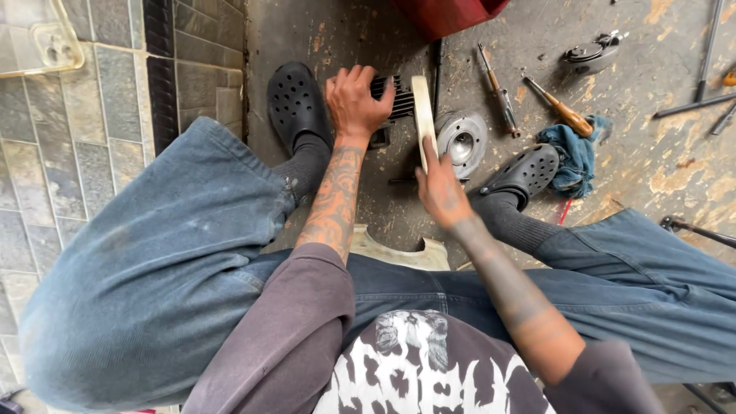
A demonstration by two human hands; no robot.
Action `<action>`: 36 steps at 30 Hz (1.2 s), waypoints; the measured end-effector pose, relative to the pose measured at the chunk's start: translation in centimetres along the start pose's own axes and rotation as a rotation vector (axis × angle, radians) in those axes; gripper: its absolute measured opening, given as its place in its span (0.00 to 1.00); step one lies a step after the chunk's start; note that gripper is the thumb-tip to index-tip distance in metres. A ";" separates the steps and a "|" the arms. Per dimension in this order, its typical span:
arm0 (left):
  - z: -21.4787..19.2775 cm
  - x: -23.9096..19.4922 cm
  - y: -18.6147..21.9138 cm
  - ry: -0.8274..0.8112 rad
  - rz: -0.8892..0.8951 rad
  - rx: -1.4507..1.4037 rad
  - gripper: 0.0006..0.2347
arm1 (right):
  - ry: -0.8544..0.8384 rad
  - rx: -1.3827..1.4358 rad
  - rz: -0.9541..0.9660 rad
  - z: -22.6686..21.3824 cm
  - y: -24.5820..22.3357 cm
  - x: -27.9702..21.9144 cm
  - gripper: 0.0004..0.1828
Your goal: Cleaning motorcycle engine components using a wooden stick and a wire brush
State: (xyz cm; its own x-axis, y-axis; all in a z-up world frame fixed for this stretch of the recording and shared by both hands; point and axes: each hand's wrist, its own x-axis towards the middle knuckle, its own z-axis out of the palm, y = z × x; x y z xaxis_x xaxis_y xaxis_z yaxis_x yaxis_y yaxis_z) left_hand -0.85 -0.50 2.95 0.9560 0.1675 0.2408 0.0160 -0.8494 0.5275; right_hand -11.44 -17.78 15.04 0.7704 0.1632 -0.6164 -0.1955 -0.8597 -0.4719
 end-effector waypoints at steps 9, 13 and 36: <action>1.0 -0.5 0.4 0.075 -0.105 -0.001 0.11 | 0.258 -0.067 -0.133 4.6 5.5 4.6 0.40; 1.3 -0.7 0.0 0.084 -0.087 0.031 0.12 | 0.190 0.053 -0.071 0.8 3.0 0.0 0.35; -1.4 0.7 0.1 -0.009 0.064 -0.007 0.11 | 0.224 -0.061 0.090 2.7 7.4 -4.6 0.34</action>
State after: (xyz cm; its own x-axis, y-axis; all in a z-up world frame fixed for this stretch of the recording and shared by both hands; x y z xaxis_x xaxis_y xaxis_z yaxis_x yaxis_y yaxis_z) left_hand -0.63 0.21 4.35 0.9576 0.1081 0.2669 -0.0475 -0.8549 0.5166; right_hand -18.06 -23.62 12.68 0.8679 -0.0209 -0.4963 -0.2377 -0.8948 -0.3779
